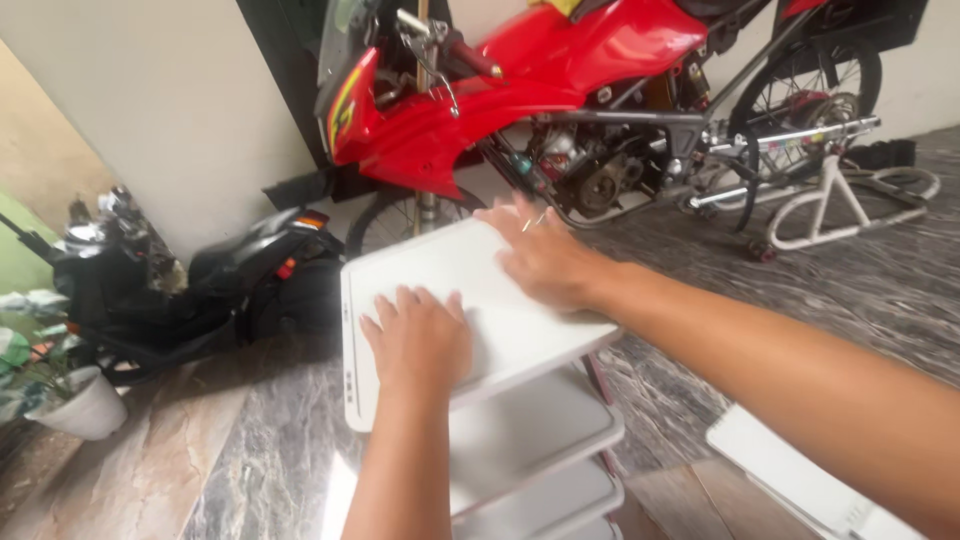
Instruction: The person assembles a multi-tiered shelving unit by placing white plastic trays onto a red metal frame and attaching red cross-brace supports. The person handles trays and braces one at a time, fitting them into the frame and adjusting their positions.
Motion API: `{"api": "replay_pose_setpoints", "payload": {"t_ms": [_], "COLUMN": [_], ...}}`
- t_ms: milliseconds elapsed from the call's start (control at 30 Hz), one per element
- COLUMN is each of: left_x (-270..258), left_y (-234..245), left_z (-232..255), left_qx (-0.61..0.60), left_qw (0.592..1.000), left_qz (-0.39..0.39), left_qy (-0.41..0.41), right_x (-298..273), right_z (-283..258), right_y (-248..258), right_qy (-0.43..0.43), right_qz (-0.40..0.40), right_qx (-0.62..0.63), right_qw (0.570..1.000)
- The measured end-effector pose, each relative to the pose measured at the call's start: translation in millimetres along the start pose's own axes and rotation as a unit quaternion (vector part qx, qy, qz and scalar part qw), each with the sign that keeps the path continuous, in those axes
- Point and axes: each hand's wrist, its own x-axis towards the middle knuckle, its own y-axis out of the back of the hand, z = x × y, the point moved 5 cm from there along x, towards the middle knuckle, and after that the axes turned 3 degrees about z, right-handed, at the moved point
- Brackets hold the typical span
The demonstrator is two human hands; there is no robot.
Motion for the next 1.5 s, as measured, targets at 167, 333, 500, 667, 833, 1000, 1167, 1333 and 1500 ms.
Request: {"api": "replay_pose_setpoints", "payload": {"t_ms": [167, 333, 500, 667, 833, 1000, 1167, 1333, 1500], "left_x": [-1.4, -7.6, -3.9, -5.3, -3.9, -9.1, -5.3, -5.9, -9.0], "left_y": [9.7, 11.0, 15.2, 9.0, 13.2, 14.2, 12.6, 15.3, 15.3], "left_z": [-1.0, -4.7, -1.4, 2.3, -3.3, -6.5, -4.0, 4.2, -1.3], "left_qx": [-0.015, -0.02, -0.017, 0.002, -0.008, -0.019, -0.022, -0.02, -0.04], "left_qw": [1.0, 1.0, 1.0, 1.0, 1.0, 1.0, 1.0, 0.997, 0.999], "left_qz": [0.015, -0.01, 0.021, 0.023, 0.017, 0.009, 0.019, 0.075, 0.034], "left_qy": [0.004, 0.015, 0.002, 0.007, 0.002, 0.005, 0.006, -0.004, 0.009], "right_x": [-5.6, -6.9, 28.6, 29.4, 10.5, 26.7, 58.1, 29.3, 20.4], "right_z": [6.7, -0.8, 1.5, 14.3, 11.3, 16.1, 30.9, 32.8, 42.3], "right_y": [-15.4, -14.0, 20.7, 1.3, -28.1, -17.4, 49.5, -6.9, -49.5], "right_qy": [-0.056, -0.059, -0.007, -0.168, -0.036, -0.122, -0.077, -0.161, -0.171], "right_qz": [-0.061, -0.052, 0.054, 0.041, -0.003, 0.009, 0.115, 0.073, -0.037], "right_qx": [0.062, 0.103, 0.228, 0.482, 0.319, 0.448, 0.639, 0.508, 0.36], "right_qw": [0.995, 0.992, 0.972, 0.859, 0.947, 0.886, 0.756, 0.843, 0.916]}}
